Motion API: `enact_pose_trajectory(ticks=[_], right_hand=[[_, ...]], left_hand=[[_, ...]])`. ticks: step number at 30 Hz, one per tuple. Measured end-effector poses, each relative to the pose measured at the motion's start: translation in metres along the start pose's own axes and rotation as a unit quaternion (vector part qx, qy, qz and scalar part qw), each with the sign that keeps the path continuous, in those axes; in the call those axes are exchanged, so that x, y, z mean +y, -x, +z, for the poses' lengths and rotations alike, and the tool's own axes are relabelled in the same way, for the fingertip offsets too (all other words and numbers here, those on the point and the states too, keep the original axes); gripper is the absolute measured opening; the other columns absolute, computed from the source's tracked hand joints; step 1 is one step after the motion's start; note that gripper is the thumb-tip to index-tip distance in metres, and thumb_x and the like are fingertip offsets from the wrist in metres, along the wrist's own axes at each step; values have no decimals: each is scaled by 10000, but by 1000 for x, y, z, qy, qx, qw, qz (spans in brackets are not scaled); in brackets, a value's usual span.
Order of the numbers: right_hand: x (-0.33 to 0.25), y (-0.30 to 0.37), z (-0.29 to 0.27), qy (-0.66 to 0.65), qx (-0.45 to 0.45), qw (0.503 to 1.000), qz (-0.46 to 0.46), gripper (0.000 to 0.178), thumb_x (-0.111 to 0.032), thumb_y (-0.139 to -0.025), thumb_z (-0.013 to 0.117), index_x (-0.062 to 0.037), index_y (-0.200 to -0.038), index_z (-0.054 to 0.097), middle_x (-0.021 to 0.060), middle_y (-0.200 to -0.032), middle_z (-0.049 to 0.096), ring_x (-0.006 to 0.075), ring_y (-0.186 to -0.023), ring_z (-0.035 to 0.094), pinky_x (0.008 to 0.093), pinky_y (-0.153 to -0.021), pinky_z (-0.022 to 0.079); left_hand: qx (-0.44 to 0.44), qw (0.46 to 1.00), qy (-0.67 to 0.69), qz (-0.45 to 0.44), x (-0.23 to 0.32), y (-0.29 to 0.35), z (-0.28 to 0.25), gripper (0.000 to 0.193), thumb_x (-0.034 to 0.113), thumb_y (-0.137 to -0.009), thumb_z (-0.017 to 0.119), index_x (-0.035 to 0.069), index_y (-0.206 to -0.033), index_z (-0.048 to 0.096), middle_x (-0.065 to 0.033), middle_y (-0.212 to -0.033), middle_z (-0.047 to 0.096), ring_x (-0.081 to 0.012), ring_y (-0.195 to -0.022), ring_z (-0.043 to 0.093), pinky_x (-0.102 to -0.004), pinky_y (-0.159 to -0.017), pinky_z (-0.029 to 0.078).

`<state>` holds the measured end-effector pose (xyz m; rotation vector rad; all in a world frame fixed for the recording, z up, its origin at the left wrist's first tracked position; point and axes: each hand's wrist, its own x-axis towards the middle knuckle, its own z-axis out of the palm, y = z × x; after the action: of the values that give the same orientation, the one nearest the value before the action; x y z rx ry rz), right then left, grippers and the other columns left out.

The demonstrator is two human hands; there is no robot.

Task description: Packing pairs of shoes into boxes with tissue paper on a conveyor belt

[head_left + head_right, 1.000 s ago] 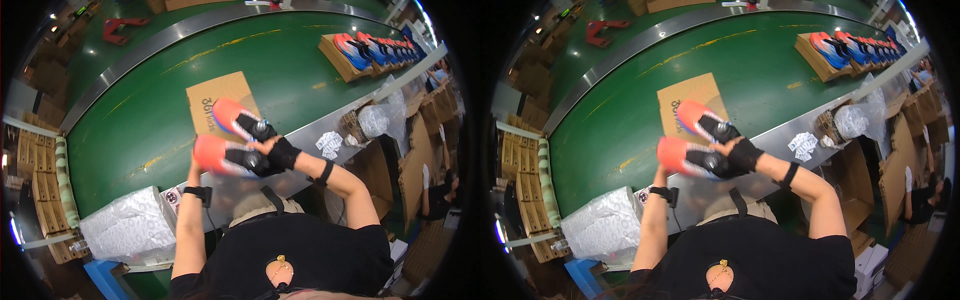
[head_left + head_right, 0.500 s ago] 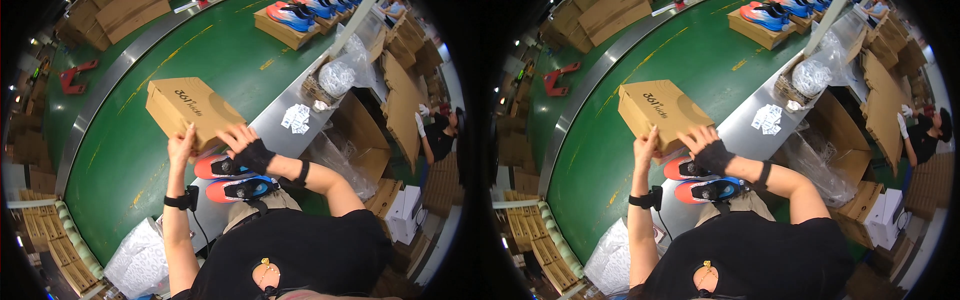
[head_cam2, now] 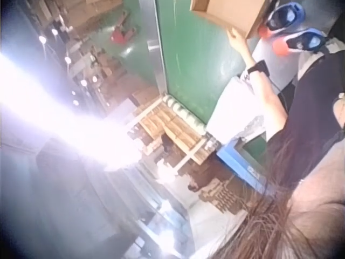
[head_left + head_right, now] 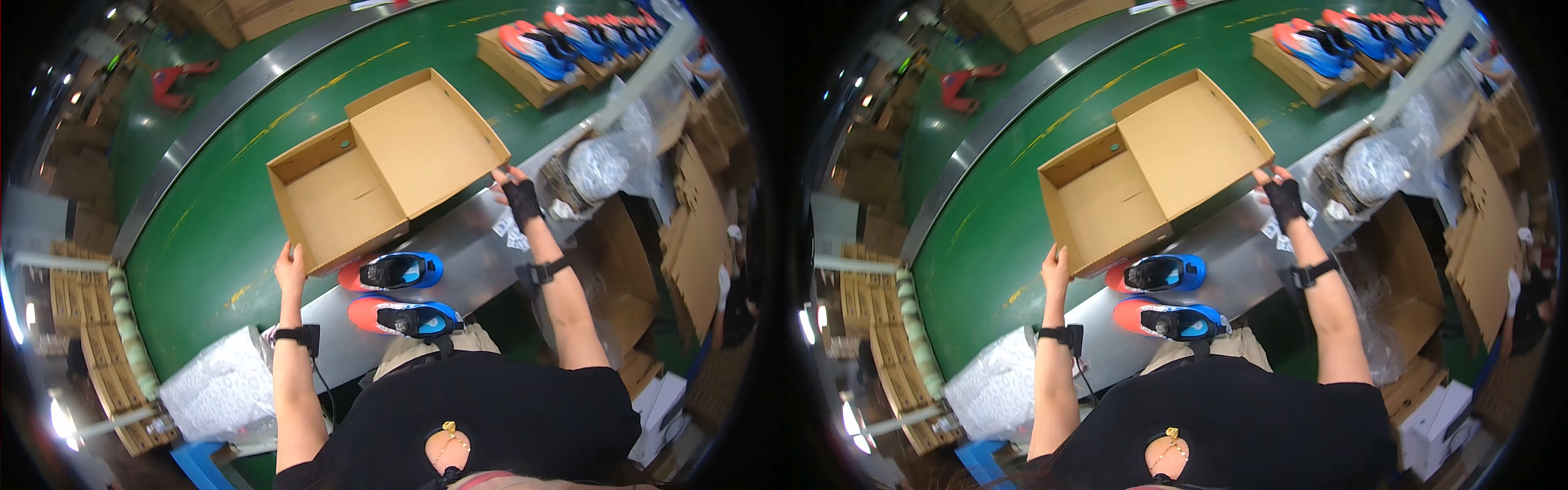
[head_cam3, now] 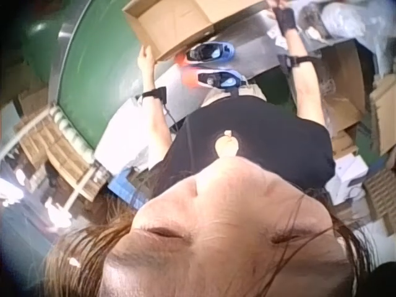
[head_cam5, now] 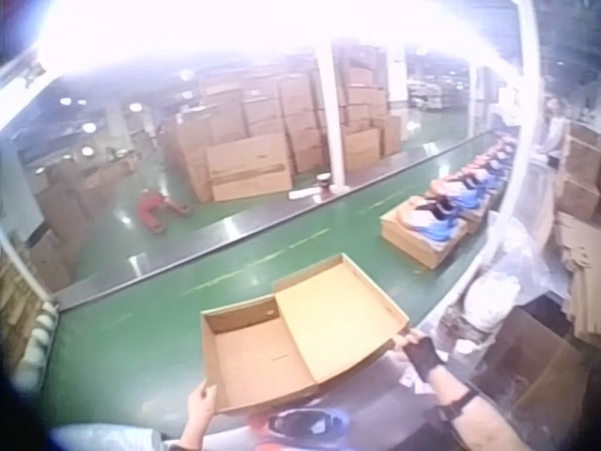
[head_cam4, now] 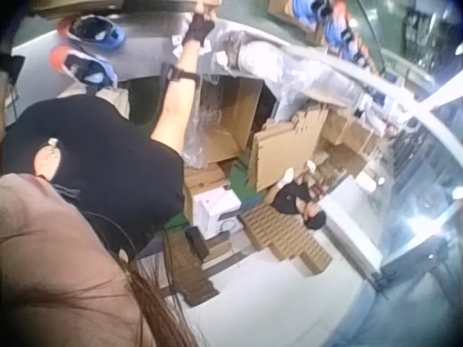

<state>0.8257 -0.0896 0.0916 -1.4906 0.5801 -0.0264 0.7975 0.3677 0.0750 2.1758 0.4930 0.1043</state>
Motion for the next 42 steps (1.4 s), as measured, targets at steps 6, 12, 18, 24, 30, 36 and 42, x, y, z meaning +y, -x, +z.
enact_pose_trajectory(ticks=[6,12,18,24,30,36,42], right_hand=[[162,-5,-34,551,-25,789,-270,319,-257,-766,551,-109,-1043,498,155,-976,507,334,-866,525,438,-747,440],[147,22,-19,472,-54,819,-321,95,-122,-804,500,-71,-872,543,135,-899,511,324,-805,530,394,-693,443],[83,50,14,348,-46,857,-377,65,-68,-798,525,-18,-835,545,96,-758,521,220,-681,518,308,-628,434],[1,76,157,12,-264,949,-169,220,-92,-816,534,-29,-1026,547,97,-956,566,111,-770,550,241,-656,432],[67,74,265,418,-384,768,-297,433,-201,-741,570,-71,-1145,481,165,-1061,537,272,-880,571,367,-762,435],[91,112,277,600,-368,592,-392,439,-320,-747,537,-170,-1158,498,172,-1030,548,320,-1000,502,449,-923,312],[80,115,305,581,-512,557,-300,363,-297,-764,525,-85,-1054,577,172,-974,591,306,-933,552,363,-829,420]], left_hand=[[12,964,-260,50,-11,-25,2,322,274,-802,482,107,-1059,580,-196,-832,605,-385,-768,570,-408,-660,457],[21,987,-158,-15,-52,-7,2,390,298,-821,499,60,-1129,511,-178,-807,616,-325,-705,608,-412,-649,473],[102,977,151,-111,-83,58,-42,392,227,-849,515,-3,-1161,457,-101,-785,583,-118,-516,564,-214,-416,452],[272,925,210,-162,-177,115,-134,271,110,-826,472,0,-1068,522,-86,-736,581,-111,-522,549,-218,-423,458],[327,893,-196,-240,-318,179,-216,415,261,-804,521,11,-1134,508,-228,-1109,512,-303,-1028,500,-411,-873,387],[96,879,-293,-364,-283,184,-232,994,629,-635,571,78,-1353,160,-202,-1405,61,-330,-1306,33,-644,-941,83],[77,891,-278,-351,-280,179,-236,1006,612,-614,603,136,-1366,134,-206,-1408,25,-365,-1300,-6,-658,-933,47]])
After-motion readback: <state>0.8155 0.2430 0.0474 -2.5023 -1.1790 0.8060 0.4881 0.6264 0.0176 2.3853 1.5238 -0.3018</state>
